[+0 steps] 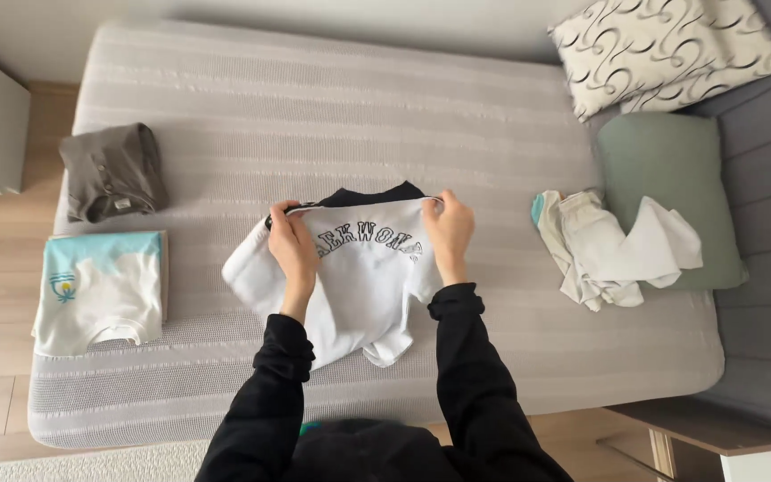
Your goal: The person folds a white martial arts jacket, a short-sleeved rash guard, and white shorts on a bed. Each item is smoothed, folded in half, and then folded again into a compact rectangle. The folded items are stacked neatly on the bed.
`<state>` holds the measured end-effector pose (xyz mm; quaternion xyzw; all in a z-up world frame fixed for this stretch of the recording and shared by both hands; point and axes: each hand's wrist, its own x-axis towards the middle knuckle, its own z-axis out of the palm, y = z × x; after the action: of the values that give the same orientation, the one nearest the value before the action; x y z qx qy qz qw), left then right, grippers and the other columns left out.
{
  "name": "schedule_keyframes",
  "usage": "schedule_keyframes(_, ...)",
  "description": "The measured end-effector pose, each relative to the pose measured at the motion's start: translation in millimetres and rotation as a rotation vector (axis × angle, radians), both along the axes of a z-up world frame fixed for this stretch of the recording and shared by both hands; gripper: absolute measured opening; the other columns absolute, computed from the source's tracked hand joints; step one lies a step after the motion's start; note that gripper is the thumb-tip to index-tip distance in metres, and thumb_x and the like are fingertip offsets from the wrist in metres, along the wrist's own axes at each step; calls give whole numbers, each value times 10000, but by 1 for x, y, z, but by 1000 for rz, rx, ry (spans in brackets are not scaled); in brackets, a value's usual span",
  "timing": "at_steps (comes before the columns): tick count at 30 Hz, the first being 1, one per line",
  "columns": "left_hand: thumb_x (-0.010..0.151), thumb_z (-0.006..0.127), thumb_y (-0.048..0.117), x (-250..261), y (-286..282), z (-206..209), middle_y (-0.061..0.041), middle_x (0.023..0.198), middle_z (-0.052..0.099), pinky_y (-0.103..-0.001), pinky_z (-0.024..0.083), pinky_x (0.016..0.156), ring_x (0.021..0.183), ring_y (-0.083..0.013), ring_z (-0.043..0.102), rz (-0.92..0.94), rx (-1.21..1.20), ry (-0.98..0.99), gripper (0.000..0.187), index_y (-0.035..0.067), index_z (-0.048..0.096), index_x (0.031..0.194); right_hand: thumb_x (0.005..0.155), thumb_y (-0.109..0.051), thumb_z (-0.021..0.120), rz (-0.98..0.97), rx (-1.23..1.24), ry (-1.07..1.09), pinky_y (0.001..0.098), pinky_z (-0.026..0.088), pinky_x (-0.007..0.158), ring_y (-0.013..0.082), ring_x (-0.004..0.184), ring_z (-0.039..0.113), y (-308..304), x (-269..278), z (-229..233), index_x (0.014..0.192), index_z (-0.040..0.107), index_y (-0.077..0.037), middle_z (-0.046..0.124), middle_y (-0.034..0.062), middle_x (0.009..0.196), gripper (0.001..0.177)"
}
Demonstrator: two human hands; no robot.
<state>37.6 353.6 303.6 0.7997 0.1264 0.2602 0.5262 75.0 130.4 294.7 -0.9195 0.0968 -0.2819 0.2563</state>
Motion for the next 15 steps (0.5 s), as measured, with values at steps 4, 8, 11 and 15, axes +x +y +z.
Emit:
schedule_keyframes(4, 1002, 316, 28, 35, 10, -81, -157, 926, 703, -432, 440, 640, 619, -303, 589, -23, -41, 165, 199, 111, 492, 1045, 813, -180, 568, 79, 27, 138, 450, 497, 569, 393, 618, 648, -3, 29, -50, 768, 588, -70, 633, 145, 627, 120)
schedule_keyframes(8, 970, 405, 67, 64, 16, -126, -179, 919, 695, -537, 434, 727, 827, -470, 615, -75, 46, 323, 157, 149, 506, 1058, 872, -61, 554, 162, 64, 260, 433, 519, 650, 378, 713, 659, -2, 58, -81, 875, 615, -32, 653, 159, 741, 68)
schedule_keyframes(11, 969, 430, 97, 93, 18, -149, -190, 911, 684, -556, 434, 749, 855, -487, 608, -145, 72, 392, 142, 151, 522, 1062, 878, -26, 555, 187, 78, 295, 482, 495, 683, 424, 755, 633, -5, 85, -108, 923, 614, 4, 636, 203, 770, 80)
schedule_keyframes(15, 957, 449, 156, 144, 20, -196, -136, 930, 699, -545, 452, 799, 895, -454, 627, -151, 74, 459, 132, 202, 533, 1047, 905, -99, 563, 177, 10, 318, 411, 513, 701, 340, 752, 664, -24, 129, -174, 951, 616, -67, 659, 127, 799, 78)
